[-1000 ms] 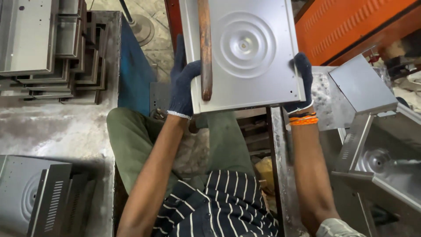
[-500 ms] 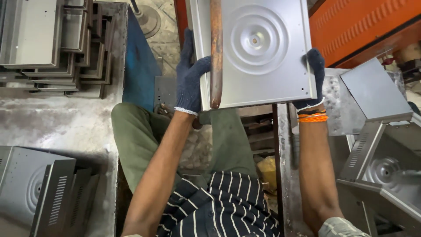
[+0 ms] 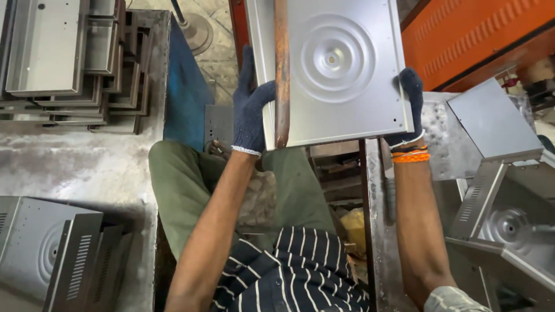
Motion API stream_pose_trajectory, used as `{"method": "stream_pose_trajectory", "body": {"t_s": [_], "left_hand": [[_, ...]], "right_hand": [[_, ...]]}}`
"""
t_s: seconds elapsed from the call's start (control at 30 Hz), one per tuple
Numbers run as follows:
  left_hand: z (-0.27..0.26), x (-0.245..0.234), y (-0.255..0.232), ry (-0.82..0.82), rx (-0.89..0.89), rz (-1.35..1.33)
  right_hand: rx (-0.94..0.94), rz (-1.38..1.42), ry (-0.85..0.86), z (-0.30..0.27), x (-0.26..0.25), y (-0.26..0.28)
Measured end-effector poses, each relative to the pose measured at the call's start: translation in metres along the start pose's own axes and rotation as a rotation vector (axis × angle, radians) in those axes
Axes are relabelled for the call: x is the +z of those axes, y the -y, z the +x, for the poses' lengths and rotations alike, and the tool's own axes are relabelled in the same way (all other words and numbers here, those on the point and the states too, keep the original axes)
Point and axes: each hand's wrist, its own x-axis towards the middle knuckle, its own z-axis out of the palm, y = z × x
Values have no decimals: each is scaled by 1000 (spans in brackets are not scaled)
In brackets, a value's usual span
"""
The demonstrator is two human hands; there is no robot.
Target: Spot welding metal sheets together to assemble a metal enclosure.
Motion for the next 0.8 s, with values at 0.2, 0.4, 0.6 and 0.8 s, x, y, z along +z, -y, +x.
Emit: {"method": "stream_pose_trajectory", "body": {"t_s": [0.2, 0.4, 0.6, 0.8], "left_hand": [[-1, 4, -14, 2, -40, -20], [5, -12, 7, -12, 61, -7], [-59, 1, -27, -16, -26, -263], [-102, 12, -24, -139, -4, -364]], "right_hand": [[-11, 17, -16, 7, -10, -7], [-4, 63, -14, 25, -11, -11], [56, -69, 27, -25, 80, 9], [119, -115, -8, -1, 37, -4]]}}
